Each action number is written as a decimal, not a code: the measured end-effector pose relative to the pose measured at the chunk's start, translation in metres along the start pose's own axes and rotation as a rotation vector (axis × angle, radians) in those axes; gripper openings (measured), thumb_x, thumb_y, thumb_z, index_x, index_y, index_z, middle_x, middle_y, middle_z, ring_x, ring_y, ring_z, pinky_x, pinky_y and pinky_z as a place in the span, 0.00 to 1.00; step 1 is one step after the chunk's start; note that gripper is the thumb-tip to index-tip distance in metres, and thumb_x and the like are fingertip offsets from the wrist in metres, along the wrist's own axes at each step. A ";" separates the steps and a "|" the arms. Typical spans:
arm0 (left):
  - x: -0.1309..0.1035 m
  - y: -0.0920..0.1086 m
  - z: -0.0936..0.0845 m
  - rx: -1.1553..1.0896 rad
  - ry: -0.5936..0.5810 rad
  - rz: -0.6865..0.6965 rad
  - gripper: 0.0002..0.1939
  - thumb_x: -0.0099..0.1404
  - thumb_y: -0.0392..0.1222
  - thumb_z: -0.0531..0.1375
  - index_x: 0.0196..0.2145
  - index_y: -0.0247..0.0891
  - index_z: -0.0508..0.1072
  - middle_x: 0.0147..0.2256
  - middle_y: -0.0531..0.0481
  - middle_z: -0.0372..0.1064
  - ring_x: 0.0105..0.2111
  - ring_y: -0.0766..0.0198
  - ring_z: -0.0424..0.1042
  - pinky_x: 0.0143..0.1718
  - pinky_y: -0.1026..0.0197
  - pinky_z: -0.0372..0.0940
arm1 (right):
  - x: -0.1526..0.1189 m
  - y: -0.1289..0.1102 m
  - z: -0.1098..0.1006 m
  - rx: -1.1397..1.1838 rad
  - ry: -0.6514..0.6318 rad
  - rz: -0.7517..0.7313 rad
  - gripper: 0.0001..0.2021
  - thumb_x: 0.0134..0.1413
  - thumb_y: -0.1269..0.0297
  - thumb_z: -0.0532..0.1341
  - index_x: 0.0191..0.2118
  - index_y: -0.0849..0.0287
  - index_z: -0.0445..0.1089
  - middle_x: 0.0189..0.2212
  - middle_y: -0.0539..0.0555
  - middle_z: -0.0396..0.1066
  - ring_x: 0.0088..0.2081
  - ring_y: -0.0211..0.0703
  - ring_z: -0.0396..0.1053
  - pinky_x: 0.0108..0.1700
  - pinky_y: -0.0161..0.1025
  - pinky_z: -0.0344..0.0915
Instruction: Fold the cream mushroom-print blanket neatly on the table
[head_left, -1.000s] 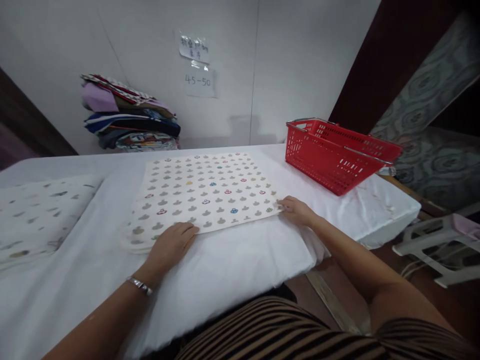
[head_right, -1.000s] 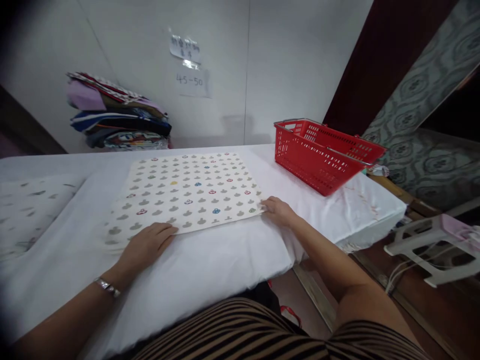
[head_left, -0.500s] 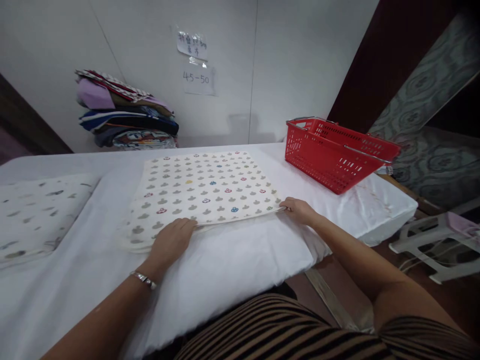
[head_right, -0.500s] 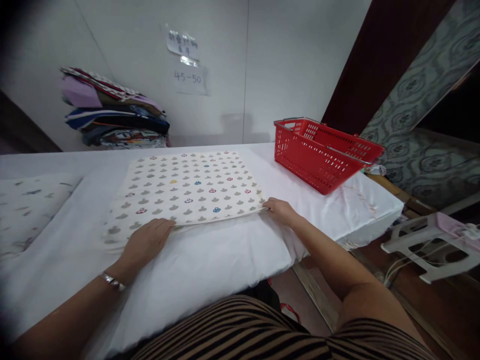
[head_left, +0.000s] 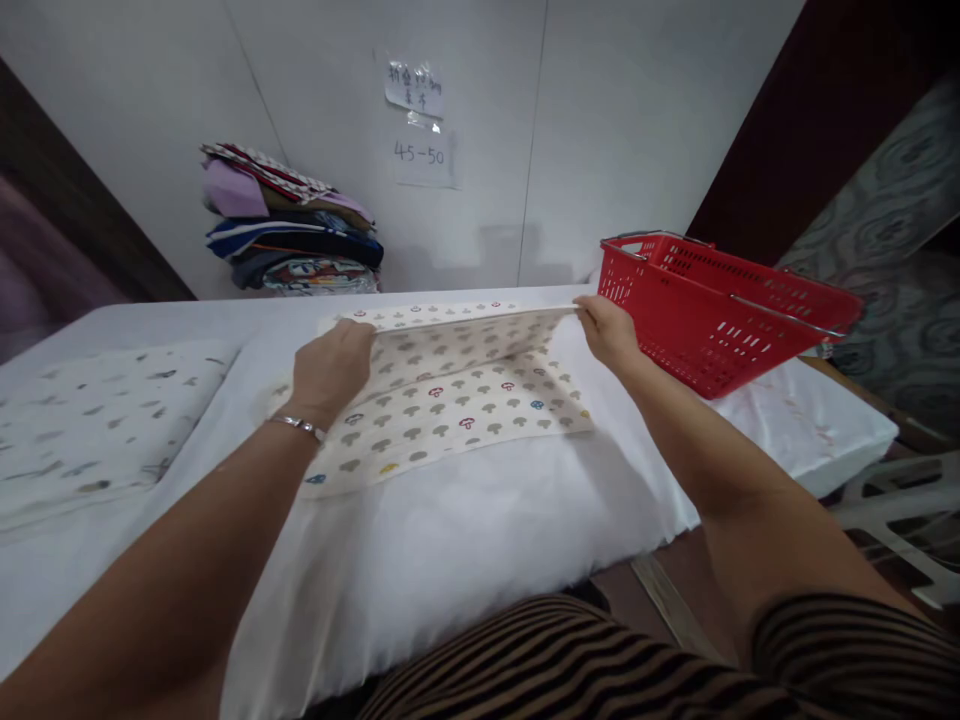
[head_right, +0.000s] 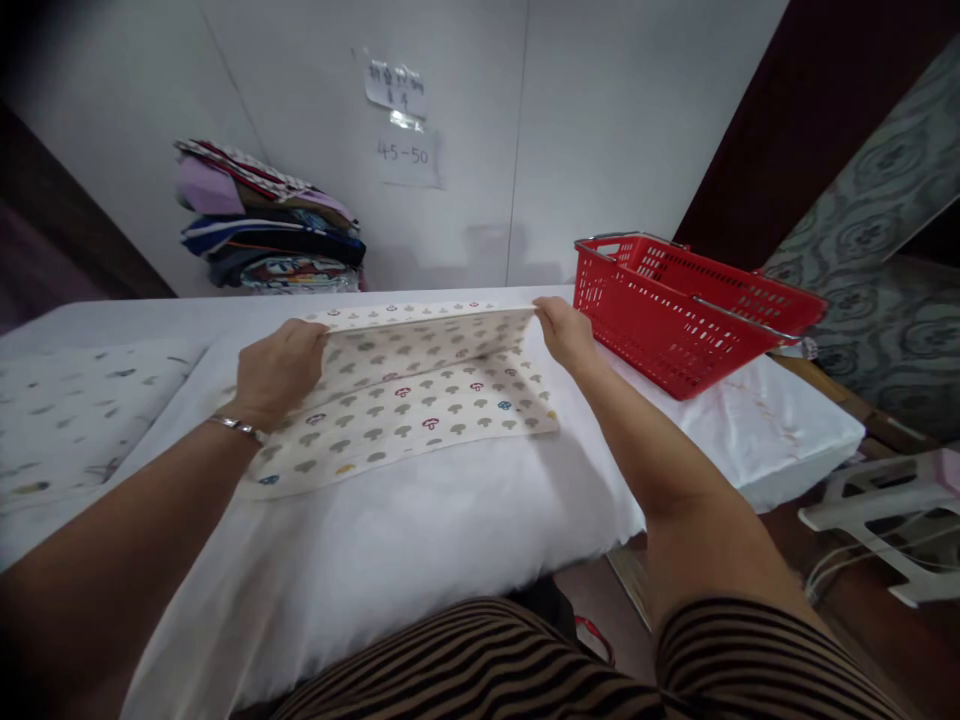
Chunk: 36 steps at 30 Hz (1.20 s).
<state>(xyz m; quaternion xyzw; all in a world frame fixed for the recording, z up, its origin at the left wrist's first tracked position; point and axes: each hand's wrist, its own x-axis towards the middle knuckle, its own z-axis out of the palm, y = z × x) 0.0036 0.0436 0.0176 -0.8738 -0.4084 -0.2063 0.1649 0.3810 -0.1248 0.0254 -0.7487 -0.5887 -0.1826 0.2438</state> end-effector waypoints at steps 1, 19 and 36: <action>-0.006 0.001 0.004 -0.016 -0.019 0.028 0.13 0.66 0.36 0.45 0.43 0.38 0.67 0.40 0.42 0.67 0.36 0.56 0.69 0.32 0.59 0.60 | -0.010 0.002 0.007 -0.009 -0.054 -0.009 0.16 0.63 0.65 0.48 0.49 0.59 0.69 0.48 0.58 0.71 0.49 0.49 0.67 0.47 0.41 0.62; -0.107 0.022 0.032 -0.251 -0.371 0.358 0.13 0.67 0.36 0.45 0.41 0.37 0.68 0.37 0.45 0.70 0.35 0.59 0.70 0.33 0.59 0.62 | -0.138 0.006 0.012 0.029 -0.450 -0.177 0.14 0.60 0.68 0.49 0.43 0.54 0.71 0.42 0.56 0.69 0.41 0.45 0.67 0.36 0.36 0.63; -0.073 0.094 0.043 -0.375 -0.282 0.405 0.16 0.69 0.44 0.47 0.39 0.40 0.72 0.39 0.47 0.71 0.41 0.58 0.66 0.43 0.55 0.61 | -0.140 0.007 0.030 0.160 -0.296 -0.222 0.11 0.57 0.68 0.54 0.46 0.55 0.65 0.48 0.57 0.66 0.48 0.45 0.65 0.43 0.41 0.67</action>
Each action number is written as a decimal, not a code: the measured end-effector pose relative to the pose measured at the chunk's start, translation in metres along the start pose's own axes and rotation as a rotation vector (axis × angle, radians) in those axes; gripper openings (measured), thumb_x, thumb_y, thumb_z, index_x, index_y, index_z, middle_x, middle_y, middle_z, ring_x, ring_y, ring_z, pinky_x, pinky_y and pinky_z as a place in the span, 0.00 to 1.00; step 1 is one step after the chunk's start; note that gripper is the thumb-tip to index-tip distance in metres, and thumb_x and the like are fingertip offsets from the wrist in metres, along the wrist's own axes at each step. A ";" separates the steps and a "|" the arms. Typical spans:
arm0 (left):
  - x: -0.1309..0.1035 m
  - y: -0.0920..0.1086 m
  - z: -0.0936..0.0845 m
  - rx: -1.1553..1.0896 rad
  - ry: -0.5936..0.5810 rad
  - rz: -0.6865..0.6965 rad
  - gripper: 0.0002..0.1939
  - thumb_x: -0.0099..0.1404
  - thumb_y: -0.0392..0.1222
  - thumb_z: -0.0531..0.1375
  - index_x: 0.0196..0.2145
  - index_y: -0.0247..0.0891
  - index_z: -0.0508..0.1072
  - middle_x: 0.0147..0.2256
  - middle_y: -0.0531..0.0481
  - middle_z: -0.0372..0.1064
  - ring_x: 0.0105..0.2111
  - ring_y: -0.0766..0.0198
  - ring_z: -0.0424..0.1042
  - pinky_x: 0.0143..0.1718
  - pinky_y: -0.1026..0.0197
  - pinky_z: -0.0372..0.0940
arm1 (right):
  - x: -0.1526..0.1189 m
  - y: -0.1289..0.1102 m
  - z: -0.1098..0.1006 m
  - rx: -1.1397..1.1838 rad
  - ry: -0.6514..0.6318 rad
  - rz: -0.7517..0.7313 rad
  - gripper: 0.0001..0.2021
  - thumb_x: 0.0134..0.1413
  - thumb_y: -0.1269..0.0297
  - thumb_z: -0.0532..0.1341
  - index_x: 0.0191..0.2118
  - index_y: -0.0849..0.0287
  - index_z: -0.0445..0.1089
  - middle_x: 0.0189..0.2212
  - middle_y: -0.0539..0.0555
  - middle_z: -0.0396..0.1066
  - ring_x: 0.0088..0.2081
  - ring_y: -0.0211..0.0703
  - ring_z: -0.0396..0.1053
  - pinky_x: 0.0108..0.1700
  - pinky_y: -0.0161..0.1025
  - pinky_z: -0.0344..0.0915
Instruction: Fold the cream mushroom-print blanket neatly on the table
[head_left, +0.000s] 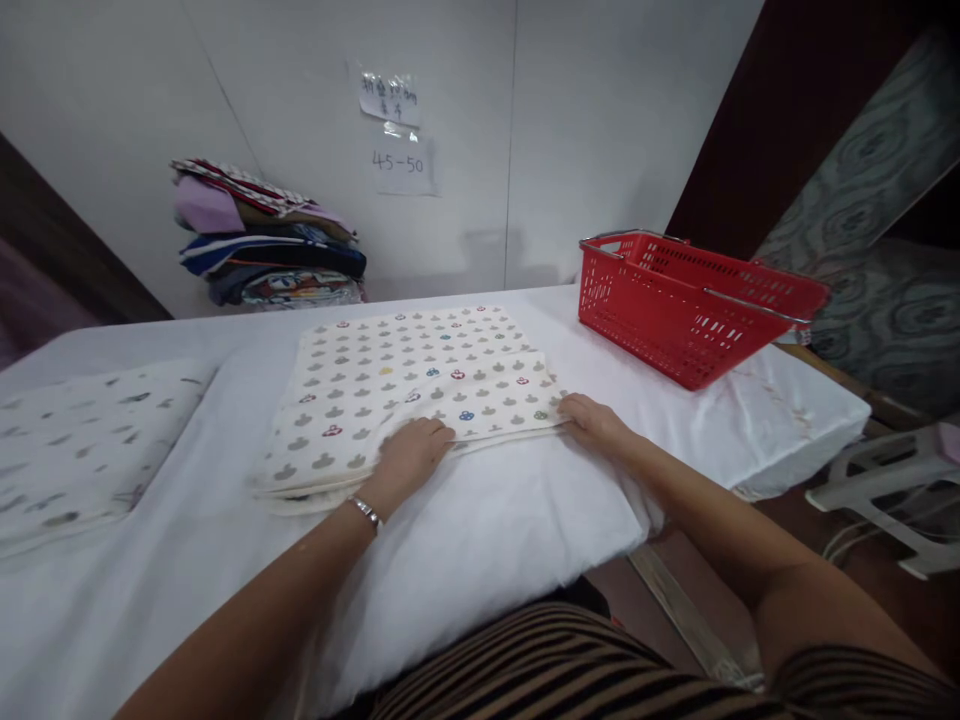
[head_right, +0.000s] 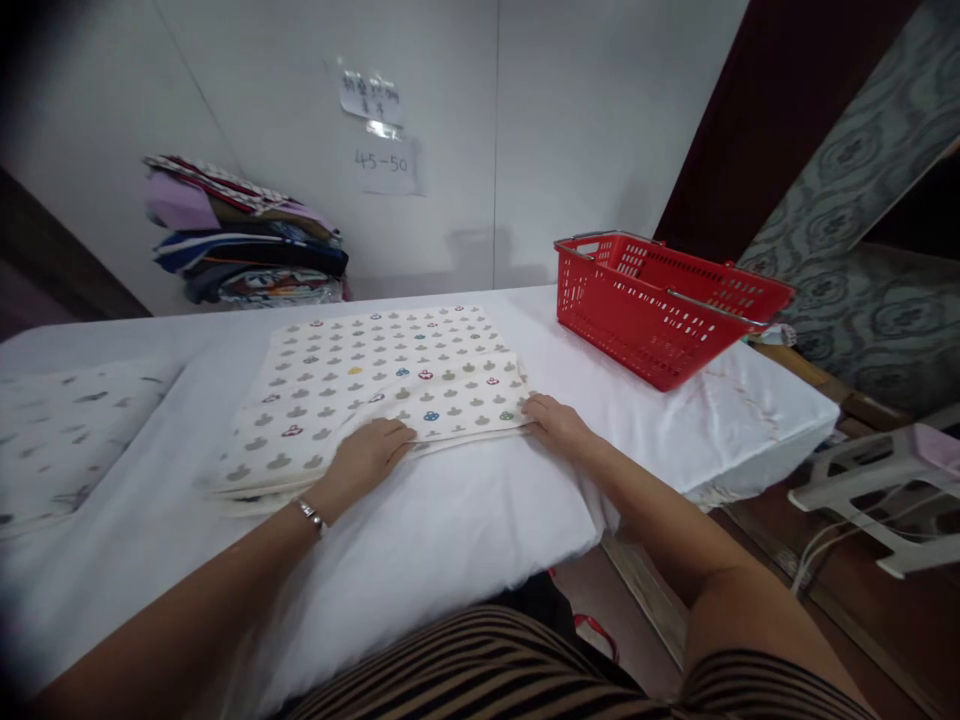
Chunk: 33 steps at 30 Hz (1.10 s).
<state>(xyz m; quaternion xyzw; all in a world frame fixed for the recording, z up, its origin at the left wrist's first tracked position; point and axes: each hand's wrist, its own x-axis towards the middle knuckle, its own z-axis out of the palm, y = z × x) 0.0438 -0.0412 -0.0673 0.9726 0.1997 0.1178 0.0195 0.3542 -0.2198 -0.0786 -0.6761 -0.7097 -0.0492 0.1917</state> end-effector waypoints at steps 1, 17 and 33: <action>0.006 0.002 0.001 -0.003 -0.014 -0.014 0.16 0.69 0.44 0.46 0.38 0.40 0.73 0.37 0.47 0.71 0.40 0.58 0.67 0.42 0.56 0.61 | 0.002 -0.001 0.001 -0.008 0.013 0.013 0.10 0.57 0.69 0.54 0.43 0.55 0.66 0.46 0.57 0.67 0.47 0.46 0.65 0.41 0.41 0.67; 0.025 0.012 0.017 -0.008 0.086 0.077 0.11 0.64 0.32 0.51 0.35 0.39 0.73 0.42 0.46 0.68 0.42 0.58 0.65 0.43 0.55 0.60 | 0.027 -0.023 0.015 -0.073 0.014 -0.210 0.10 0.61 0.69 0.52 0.36 0.58 0.71 0.55 0.59 0.64 0.60 0.54 0.54 0.52 0.53 0.59; 0.013 0.028 0.025 0.061 0.164 0.216 0.15 0.68 0.32 0.46 0.33 0.36 0.72 0.46 0.44 0.67 0.46 0.59 0.63 0.47 0.53 0.58 | 0.006 -0.006 0.014 -0.122 -0.012 -0.225 0.12 0.64 0.69 0.49 0.35 0.59 0.69 0.58 0.58 0.61 0.61 0.55 0.52 0.52 0.54 0.59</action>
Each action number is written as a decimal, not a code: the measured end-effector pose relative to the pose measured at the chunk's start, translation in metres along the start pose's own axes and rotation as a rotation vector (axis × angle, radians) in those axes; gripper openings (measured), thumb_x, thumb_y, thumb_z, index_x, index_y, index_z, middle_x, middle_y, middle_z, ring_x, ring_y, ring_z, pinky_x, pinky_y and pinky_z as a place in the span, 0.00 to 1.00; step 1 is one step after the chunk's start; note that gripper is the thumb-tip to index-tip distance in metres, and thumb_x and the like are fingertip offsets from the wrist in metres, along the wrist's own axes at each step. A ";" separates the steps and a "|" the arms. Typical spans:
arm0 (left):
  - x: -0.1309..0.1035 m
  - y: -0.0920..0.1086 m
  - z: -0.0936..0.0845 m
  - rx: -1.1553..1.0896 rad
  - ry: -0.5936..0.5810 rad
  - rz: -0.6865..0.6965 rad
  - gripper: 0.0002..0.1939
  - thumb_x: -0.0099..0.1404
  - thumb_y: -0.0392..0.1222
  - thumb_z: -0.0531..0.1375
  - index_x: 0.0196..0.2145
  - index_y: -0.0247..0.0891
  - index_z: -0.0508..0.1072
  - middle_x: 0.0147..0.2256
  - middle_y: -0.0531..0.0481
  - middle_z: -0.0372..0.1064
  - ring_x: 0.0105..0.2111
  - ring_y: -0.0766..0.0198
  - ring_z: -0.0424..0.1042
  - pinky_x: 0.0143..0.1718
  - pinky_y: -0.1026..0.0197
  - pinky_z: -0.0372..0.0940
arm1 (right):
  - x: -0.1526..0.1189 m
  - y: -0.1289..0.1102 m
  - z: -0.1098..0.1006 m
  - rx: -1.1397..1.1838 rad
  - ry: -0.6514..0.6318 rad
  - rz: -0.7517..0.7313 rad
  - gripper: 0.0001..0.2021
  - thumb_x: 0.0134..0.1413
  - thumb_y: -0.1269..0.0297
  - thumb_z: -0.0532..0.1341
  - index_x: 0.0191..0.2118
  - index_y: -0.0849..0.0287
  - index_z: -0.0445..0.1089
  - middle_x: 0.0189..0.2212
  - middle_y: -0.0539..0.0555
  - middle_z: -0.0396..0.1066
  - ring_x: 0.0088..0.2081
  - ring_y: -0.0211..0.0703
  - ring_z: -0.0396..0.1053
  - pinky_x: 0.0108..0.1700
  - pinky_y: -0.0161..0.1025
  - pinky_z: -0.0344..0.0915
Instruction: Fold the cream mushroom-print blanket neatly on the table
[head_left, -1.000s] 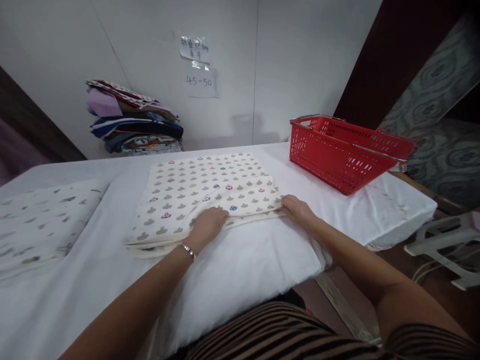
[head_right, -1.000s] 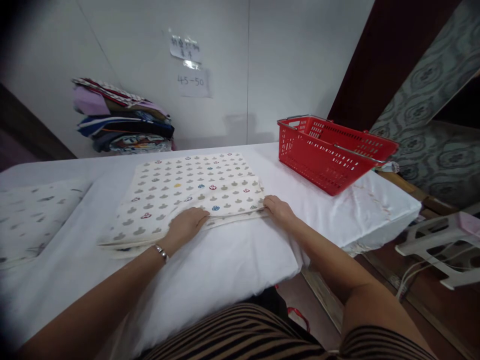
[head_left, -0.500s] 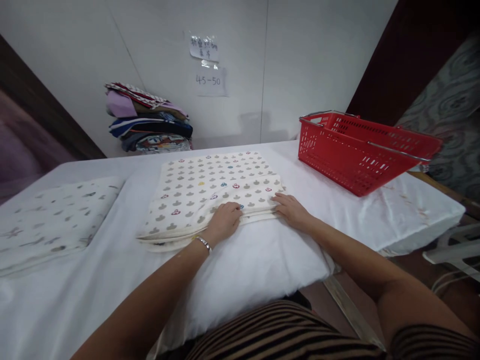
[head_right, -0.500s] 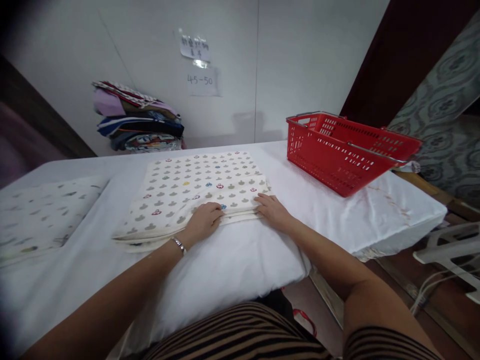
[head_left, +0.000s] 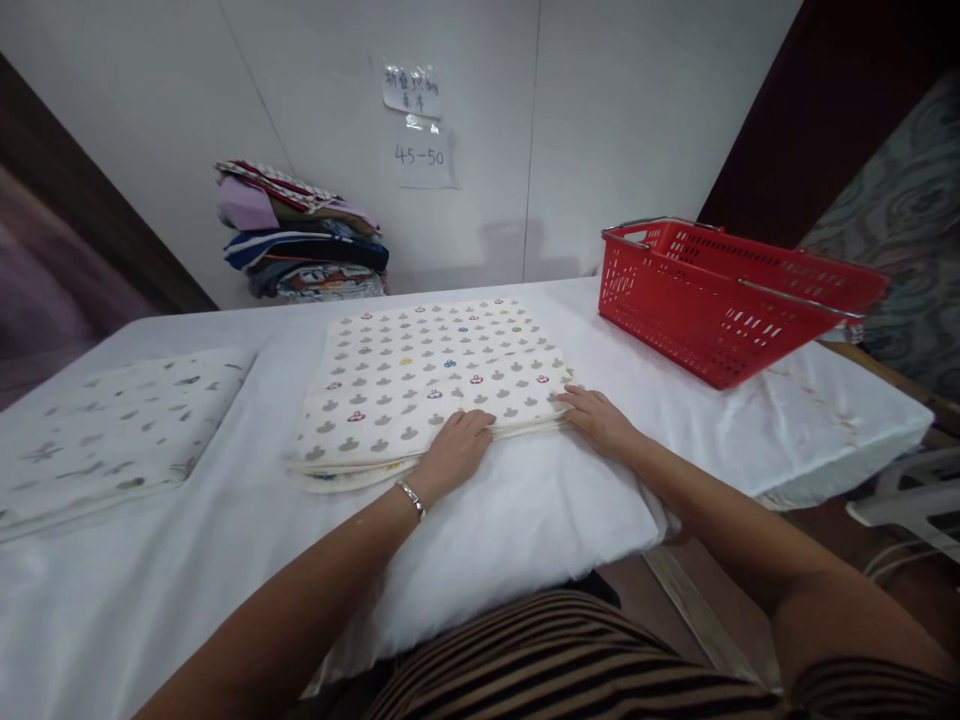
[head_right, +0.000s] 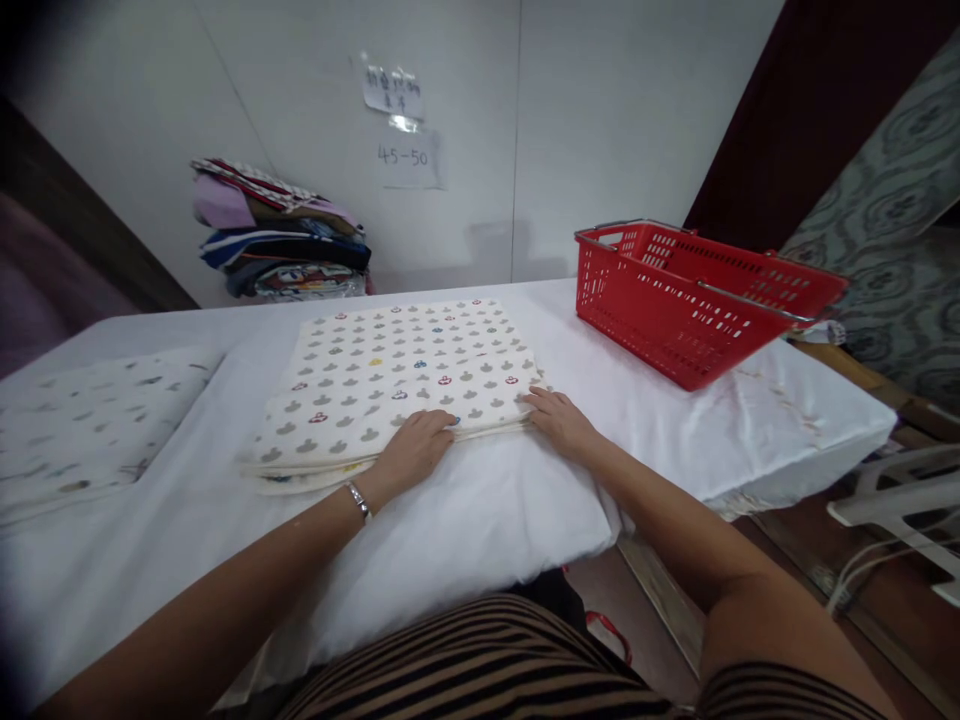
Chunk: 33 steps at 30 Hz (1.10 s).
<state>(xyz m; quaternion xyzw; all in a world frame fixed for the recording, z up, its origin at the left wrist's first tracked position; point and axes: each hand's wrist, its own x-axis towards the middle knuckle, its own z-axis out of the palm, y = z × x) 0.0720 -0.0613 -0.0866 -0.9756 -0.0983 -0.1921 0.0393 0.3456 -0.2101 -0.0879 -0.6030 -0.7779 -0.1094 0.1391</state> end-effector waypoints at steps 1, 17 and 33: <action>-0.002 0.002 0.001 0.020 0.003 -0.009 0.15 0.68 0.32 0.46 0.33 0.36 0.72 0.46 0.44 0.67 0.46 0.58 0.63 0.47 0.53 0.58 | 0.000 0.000 0.001 -0.010 -0.003 -0.003 0.12 0.64 0.69 0.49 0.36 0.59 0.70 0.58 0.58 0.61 0.61 0.55 0.52 0.52 0.55 0.59; -0.002 0.004 -0.006 -0.030 -0.074 -0.058 0.16 0.67 0.33 0.46 0.34 0.36 0.73 0.47 0.43 0.67 0.48 0.57 0.64 0.49 0.52 0.57 | -0.001 -0.004 -0.010 0.040 -0.016 -0.039 0.11 0.61 0.69 0.52 0.37 0.57 0.72 0.56 0.57 0.63 0.61 0.51 0.54 0.54 0.52 0.60; 0.013 0.004 -0.020 0.028 -0.190 -0.016 0.15 0.62 0.25 0.47 0.28 0.35 0.70 0.44 0.40 0.67 0.47 0.54 0.63 0.40 0.53 0.57 | -0.008 0.010 -0.016 -0.070 -0.060 -0.069 0.12 0.58 0.73 0.52 0.41 0.60 0.72 0.56 0.60 0.63 0.60 0.54 0.56 0.50 0.52 0.62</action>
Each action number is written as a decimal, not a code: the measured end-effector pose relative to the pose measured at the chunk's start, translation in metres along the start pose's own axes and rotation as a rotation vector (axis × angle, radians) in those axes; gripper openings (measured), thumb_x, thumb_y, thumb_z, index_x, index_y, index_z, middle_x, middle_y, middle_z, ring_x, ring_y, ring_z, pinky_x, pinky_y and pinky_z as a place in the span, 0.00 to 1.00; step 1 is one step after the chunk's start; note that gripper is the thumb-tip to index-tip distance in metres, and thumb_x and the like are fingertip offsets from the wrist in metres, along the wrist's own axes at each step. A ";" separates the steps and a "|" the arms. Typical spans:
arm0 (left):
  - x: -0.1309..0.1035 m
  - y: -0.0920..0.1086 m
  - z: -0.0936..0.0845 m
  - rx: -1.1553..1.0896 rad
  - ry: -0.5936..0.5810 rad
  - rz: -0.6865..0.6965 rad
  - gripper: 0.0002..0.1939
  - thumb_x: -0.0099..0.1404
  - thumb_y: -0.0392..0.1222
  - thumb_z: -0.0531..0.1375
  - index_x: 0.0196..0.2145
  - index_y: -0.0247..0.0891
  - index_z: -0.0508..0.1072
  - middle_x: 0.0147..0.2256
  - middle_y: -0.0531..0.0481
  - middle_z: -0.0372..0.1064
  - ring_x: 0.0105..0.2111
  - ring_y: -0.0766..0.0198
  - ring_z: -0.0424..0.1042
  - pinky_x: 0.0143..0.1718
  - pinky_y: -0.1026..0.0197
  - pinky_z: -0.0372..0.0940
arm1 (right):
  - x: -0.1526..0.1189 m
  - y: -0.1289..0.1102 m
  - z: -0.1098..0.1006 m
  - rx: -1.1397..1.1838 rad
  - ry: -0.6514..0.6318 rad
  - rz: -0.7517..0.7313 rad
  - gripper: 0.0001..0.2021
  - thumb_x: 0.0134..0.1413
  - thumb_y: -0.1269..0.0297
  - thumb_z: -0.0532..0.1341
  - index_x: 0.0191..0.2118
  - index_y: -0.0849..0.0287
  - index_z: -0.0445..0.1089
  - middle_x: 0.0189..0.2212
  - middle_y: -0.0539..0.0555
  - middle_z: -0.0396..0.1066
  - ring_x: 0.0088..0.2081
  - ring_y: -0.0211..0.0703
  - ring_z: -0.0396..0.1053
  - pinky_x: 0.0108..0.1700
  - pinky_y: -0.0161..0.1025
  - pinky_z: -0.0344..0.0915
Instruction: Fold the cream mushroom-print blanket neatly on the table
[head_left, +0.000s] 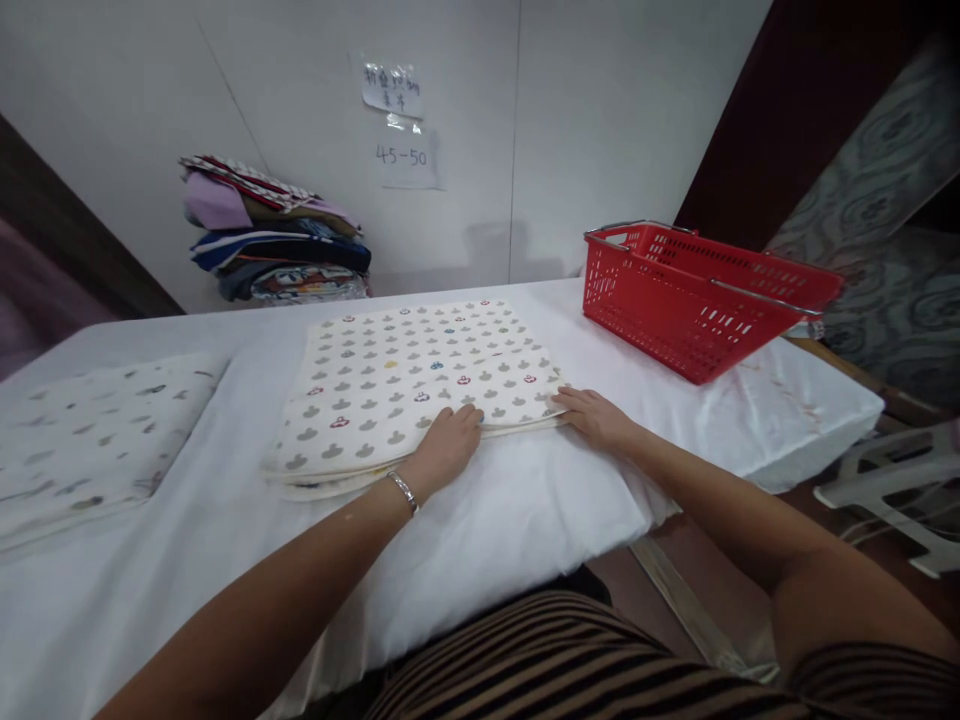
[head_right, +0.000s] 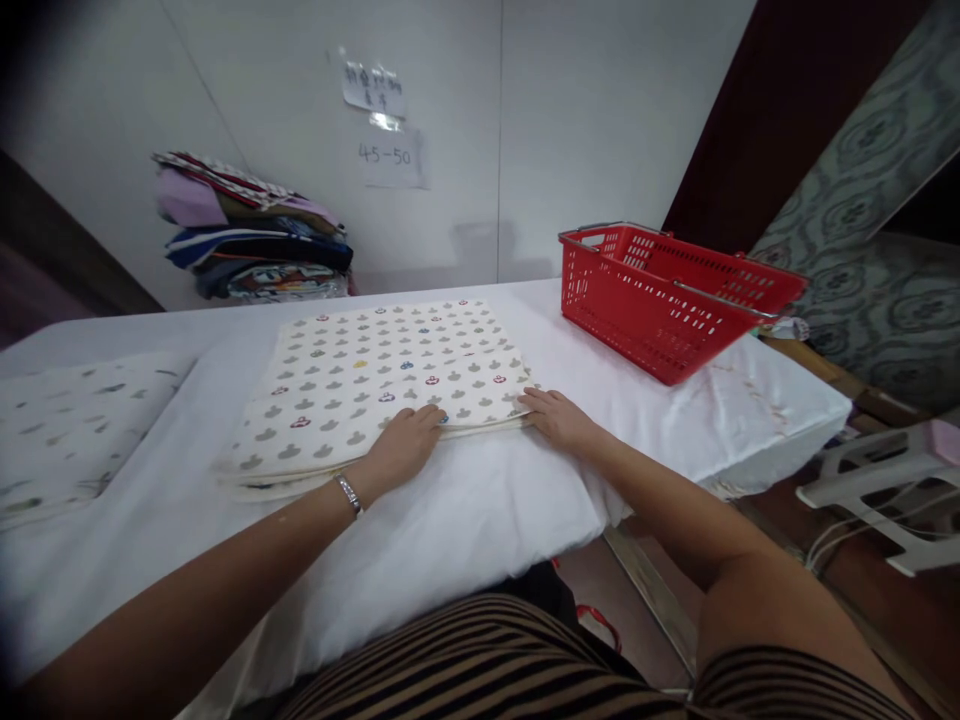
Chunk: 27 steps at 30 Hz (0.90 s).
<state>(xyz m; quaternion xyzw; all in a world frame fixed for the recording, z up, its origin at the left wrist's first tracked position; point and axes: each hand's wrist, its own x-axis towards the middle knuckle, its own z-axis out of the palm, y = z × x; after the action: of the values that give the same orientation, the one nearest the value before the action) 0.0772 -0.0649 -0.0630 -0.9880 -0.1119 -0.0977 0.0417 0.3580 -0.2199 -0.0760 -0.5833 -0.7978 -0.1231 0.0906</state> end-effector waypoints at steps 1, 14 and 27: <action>0.000 0.000 -0.002 -0.004 0.004 0.005 0.15 0.62 0.25 0.47 0.29 0.35 0.70 0.45 0.40 0.67 0.47 0.54 0.63 0.40 0.53 0.58 | 0.000 0.001 -0.001 0.002 0.020 0.008 0.12 0.58 0.74 0.52 0.41 0.59 0.72 0.56 0.60 0.63 0.60 0.53 0.56 0.50 0.52 0.62; -0.010 0.001 0.000 -0.107 0.013 -0.012 0.11 0.56 0.27 0.52 0.35 0.36 0.70 0.46 0.43 0.66 0.47 0.56 0.65 0.46 0.53 0.60 | -0.006 -0.006 -0.001 0.068 0.024 0.017 0.12 0.54 0.76 0.54 0.41 0.61 0.71 0.61 0.61 0.55 0.62 0.55 0.51 0.53 0.53 0.60; 0.028 -0.062 -0.026 -0.605 -0.034 -0.321 0.15 0.65 0.51 0.49 0.34 0.41 0.72 0.39 0.50 0.72 0.38 0.62 0.70 0.36 0.61 0.66 | -0.012 -0.010 0.016 0.138 0.198 0.137 0.12 0.60 0.72 0.52 0.42 0.55 0.71 0.63 0.59 0.53 0.64 0.56 0.48 0.52 0.58 0.62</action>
<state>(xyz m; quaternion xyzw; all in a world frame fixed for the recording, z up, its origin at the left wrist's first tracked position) 0.0848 -0.0019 -0.0279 -0.9269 -0.2327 -0.1152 -0.2711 0.3525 -0.2291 -0.0959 -0.6138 -0.7498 -0.1184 0.2169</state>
